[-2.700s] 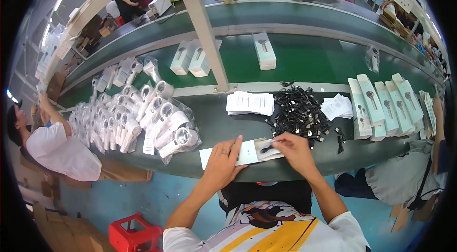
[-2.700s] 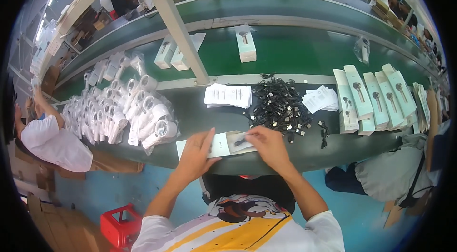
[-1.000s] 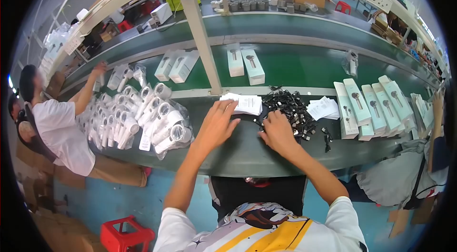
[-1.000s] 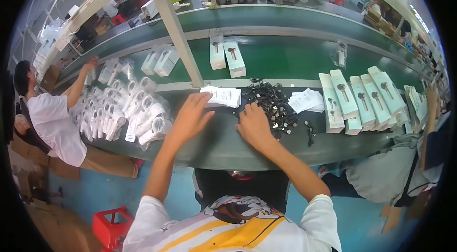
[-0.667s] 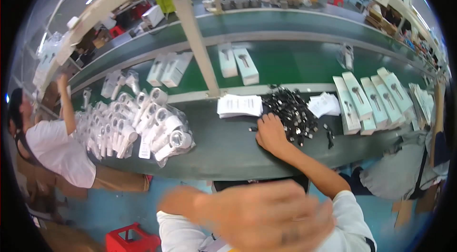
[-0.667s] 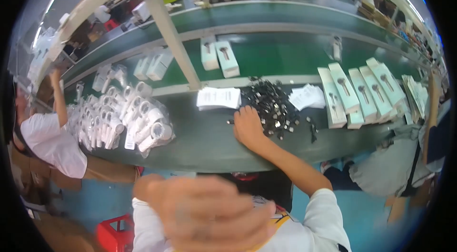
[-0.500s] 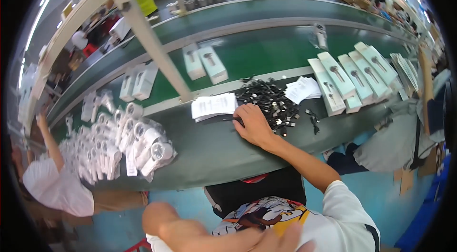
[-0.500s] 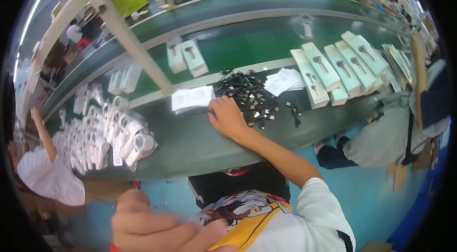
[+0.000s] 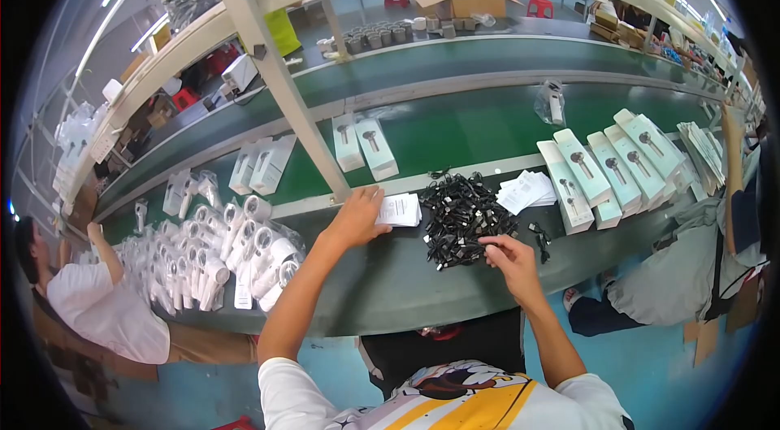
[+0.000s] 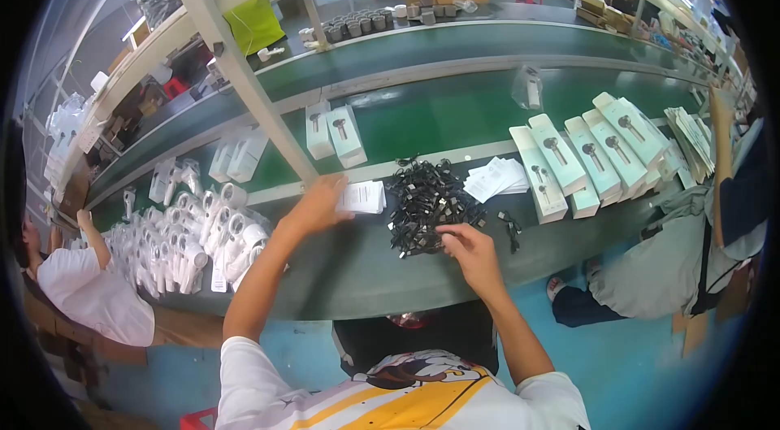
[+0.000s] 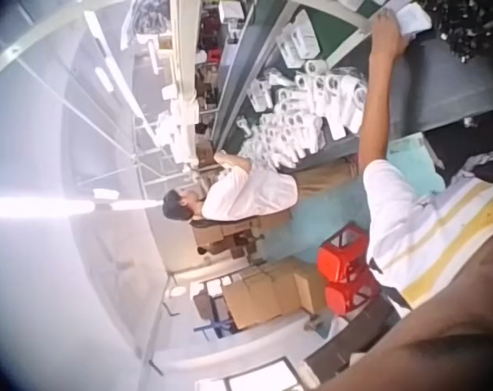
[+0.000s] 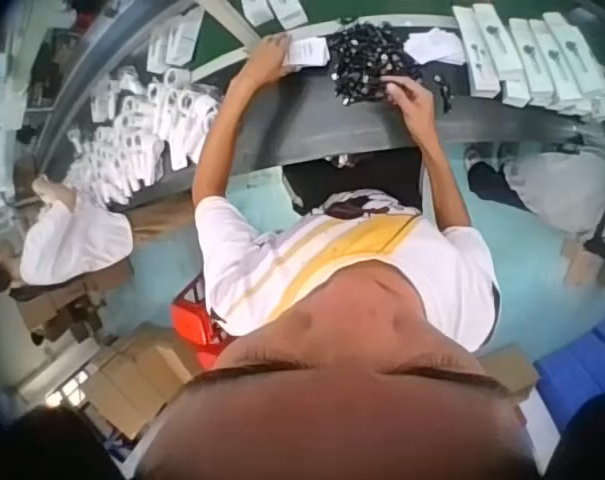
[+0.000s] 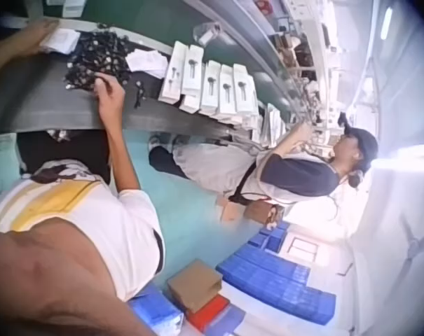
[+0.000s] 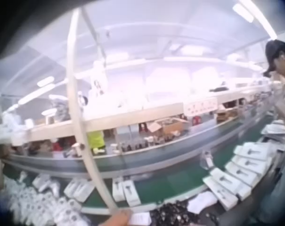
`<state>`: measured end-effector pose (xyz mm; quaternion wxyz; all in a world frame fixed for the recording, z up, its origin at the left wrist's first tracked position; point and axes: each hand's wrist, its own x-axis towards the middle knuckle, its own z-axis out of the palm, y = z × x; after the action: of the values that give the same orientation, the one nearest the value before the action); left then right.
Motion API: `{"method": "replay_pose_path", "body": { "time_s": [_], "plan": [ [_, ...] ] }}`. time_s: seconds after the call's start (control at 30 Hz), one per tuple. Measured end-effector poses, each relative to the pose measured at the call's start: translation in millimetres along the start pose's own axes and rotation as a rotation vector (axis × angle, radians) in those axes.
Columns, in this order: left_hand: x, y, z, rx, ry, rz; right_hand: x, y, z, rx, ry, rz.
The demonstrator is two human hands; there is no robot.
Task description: The person packages handheld electronic devices by placing them into boxes along with USB cables and manuals, then seals the boxes by hand.
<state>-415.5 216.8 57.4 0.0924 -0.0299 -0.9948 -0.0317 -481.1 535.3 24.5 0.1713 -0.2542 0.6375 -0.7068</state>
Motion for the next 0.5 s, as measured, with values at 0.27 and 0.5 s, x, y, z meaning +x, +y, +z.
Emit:
{"method": "replay_pose_path", "body": {
  "time_s": [0.27,0.5],
  "plan": [
    [11.5,-11.1,-0.8,-0.034,-0.128,-0.038,-1.9,4.0,-14.2,0.078,0.02,0.097],
    [2.1,-16.8,-10.0,-0.081,-0.02,-0.012,8.6,3.3,0.4,0.107,-0.082,0.113]
  ]
}}
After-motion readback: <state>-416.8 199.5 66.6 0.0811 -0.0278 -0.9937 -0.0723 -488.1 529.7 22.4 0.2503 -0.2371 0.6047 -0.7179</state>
